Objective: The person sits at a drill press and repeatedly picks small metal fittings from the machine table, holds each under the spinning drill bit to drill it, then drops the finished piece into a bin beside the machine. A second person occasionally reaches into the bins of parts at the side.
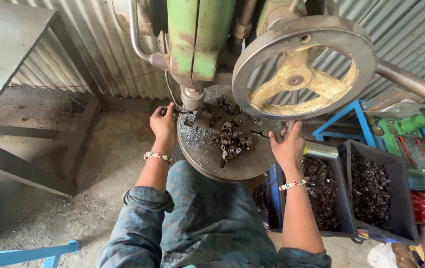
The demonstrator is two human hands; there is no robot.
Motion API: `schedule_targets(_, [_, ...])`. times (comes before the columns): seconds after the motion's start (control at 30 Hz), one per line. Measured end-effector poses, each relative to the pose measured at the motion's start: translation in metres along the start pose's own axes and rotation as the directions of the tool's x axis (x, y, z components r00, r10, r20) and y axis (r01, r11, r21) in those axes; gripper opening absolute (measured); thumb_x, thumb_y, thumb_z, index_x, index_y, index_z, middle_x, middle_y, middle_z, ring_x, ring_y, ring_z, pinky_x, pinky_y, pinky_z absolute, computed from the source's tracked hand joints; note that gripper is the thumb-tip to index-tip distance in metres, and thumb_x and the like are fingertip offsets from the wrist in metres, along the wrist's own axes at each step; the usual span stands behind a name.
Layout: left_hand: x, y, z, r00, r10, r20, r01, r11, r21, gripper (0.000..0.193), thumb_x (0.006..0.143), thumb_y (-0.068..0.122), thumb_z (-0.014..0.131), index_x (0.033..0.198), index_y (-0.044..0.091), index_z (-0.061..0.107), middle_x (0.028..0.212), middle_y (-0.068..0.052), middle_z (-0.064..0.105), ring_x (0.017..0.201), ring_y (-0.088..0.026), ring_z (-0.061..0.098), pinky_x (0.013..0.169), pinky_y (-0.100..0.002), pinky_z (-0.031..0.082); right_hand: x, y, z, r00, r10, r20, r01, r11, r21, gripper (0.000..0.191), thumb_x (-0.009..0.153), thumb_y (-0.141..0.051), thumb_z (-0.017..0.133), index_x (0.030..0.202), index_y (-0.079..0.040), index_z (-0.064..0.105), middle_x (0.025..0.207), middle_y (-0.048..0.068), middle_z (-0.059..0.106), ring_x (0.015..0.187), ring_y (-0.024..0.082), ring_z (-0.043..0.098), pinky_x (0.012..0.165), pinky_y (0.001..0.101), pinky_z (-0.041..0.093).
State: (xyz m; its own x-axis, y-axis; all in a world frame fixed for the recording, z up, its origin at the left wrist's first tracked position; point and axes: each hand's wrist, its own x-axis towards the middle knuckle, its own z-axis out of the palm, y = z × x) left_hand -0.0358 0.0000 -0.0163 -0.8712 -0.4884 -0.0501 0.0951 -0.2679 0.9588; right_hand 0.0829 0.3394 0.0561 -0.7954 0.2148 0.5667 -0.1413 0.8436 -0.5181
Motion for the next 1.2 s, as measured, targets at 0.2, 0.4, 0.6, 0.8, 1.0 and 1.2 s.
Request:
schedule_targets(0.2, [0.005, 0.002, -0.008, 0.941, -0.208, 0.267, 0.23, 0.972, -0.055, 0.022, 0.093, 0.025, 0.076, 0.082, 0.009, 0.067, 0.066, 0.003, 0.064, 0.047, -0.003, 0.043, 0.041, -0.023, 0.03, 0.001, 0.014, 0.014, 0.999, 0.019, -0.037, -0.02, 1.0, -0.016, 0.067, 0.079, -0.015, 0.084, 0.129, 0.004, 0.044, 0.085, 0.012, 0.063, 0.074, 0.035, 0.066, 0.071, 0.0468, 0.053])
schedule_targets(0.4, [0.012, -0.005, -0.015, 0.875, -0.266, 0.405, 0.32, 0.945, -0.071, 0.025, 0.095, 0.029, 0.075, 0.08, 0.011, 0.065, 0.061, 0.005, 0.056, 0.04, -0.003, 0.034, 0.035, -0.024, 0.02, 0.038, 0.046, 0.058, 0.912, -0.41, -0.014, 0.352, 0.801, -0.483, 0.055, 0.081, -0.032, 0.084, 0.124, -0.018, 0.053, 0.129, 0.023, 0.065, 0.119, 0.041, 0.063, 0.105, 0.0432, 0.05])
schedule_targets(0.6, [0.02, -0.009, -0.015, 0.862, -0.281, 0.421, 0.332, 0.942, -0.051, 0.024, 0.095, 0.027, 0.074, 0.08, 0.01, 0.066, 0.062, 0.005, 0.055, 0.041, -0.004, 0.035, 0.037, -0.024, 0.021, 0.11, 0.037, 0.089, 0.999, 0.021, -0.027, -0.027, 0.976, -0.217, 0.06, 0.082, -0.034, 0.083, 0.127, -0.008, 0.052, 0.124, 0.024, 0.065, 0.114, 0.043, 0.062, 0.099, 0.0463, 0.05])
schedule_targets(0.8, [0.023, 0.005, -0.012, 0.84, -0.302, 0.451, 0.351, 0.936, -0.028, 0.022, 0.096, 0.027, 0.071, 0.082, 0.011, 0.065, 0.063, 0.005, 0.055, 0.043, -0.004, 0.037, 0.038, -0.024, 0.022, 0.157, 0.012, 0.078, 0.998, 0.04, -0.056, -0.05, 0.981, -0.186, 0.061, 0.081, -0.036, 0.084, 0.124, -0.005, 0.054, 0.116, 0.024, 0.067, 0.105, 0.044, 0.065, 0.091, 0.0482, 0.051])
schedule_targets(1.0, [0.013, 0.009, -0.007, 0.844, -0.314, 0.435, 0.351, 0.936, -0.007, 0.02, 0.097, 0.028, 0.069, 0.085, 0.013, 0.067, 0.068, 0.005, 0.057, 0.046, -0.005, 0.04, 0.04, -0.023, 0.025, 0.155, -0.002, 0.073, 0.998, 0.059, -0.011, -0.06, 0.975, -0.213, 0.062, 0.08, -0.039, 0.085, 0.121, -0.002, 0.056, 0.107, 0.023, 0.069, 0.096, 0.045, 0.067, 0.083, 0.0501, 0.053])
schedule_targets(1.2, [0.03, 0.026, -0.03, 0.999, -0.04, 0.003, 0.039, 0.951, -0.307, 0.013, 0.096, 0.025, 0.066, 0.088, 0.015, 0.065, 0.078, 0.002, 0.064, 0.067, -0.011, 0.057, 0.054, -0.028, 0.045, 0.018, 0.002, 0.02, 0.991, 0.1, -0.091, -0.122, 0.953, -0.276, 0.063, 0.08, -0.041, 0.087, 0.118, 0.001, 0.059, 0.099, 0.023, 0.071, 0.088, 0.045, 0.069, 0.075, 0.052, 0.055])
